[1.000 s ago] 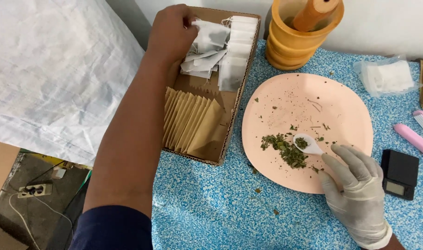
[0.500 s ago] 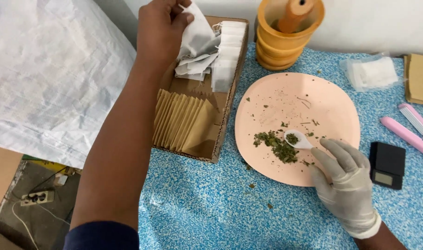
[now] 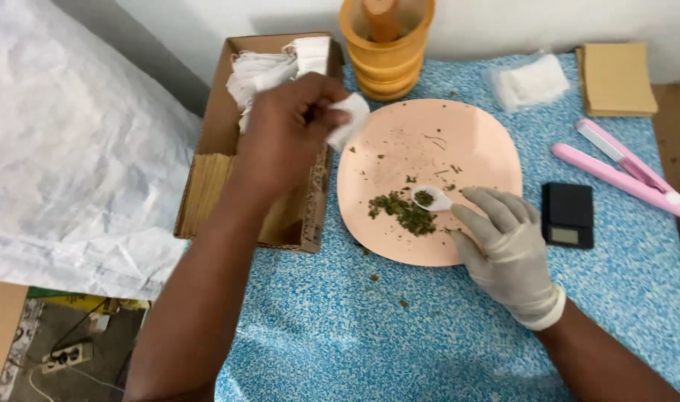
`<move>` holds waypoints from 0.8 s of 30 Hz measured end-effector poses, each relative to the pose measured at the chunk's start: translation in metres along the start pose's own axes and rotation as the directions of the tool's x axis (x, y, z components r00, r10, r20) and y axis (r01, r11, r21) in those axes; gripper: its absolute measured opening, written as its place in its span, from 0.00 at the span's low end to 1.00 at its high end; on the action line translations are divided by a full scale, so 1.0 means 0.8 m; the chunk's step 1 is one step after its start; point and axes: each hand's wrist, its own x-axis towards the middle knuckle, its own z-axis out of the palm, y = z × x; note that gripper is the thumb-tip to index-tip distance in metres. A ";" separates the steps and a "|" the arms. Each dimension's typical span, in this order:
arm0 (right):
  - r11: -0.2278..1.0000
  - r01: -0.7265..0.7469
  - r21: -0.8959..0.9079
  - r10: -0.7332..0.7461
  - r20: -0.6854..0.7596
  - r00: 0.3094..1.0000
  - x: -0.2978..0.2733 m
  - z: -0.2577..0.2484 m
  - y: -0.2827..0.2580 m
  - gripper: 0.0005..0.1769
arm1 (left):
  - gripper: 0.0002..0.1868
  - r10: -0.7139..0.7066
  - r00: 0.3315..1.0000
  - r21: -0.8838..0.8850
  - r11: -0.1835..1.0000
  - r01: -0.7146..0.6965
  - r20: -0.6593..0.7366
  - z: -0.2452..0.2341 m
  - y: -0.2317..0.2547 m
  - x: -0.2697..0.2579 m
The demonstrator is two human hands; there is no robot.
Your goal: The person prepares herbal products by spooning dried plant material from a plate into white filter bags, placing the filled bags inside tan paper envelopes, and sealing the envelopes using a small pink heat-sealing tool.
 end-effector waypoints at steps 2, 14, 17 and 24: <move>0.996 0.042 0.084 -0.030 -0.139 0.990 0.002 0.002 0.003 0.18 | 0.12 -0.013 1.000 -0.089 0.996 0.011 -0.022 0.021 0.006 -0.003; 0.785 -0.399 0.474 0.442 0.022 0.897 0.024 -0.036 -0.006 0.25 | 0.12 0.001 0.984 -0.289 0.956 0.051 0.178 0.119 0.041 -0.030; 0.615 -0.574 0.541 0.587 0.173 0.791 0.030 -0.038 -0.009 0.28 | 0.12 0.011 0.975 -0.313 0.948 0.061 0.224 0.135 0.053 -0.037; 0.479 -0.643 0.598 0.679 0.212 0.703 0.033 -0.030 -0.027 0.20 | 0.10 0.062 0.971 -0.376 0.926 0.030 0.231 0.152 0.064 -0.047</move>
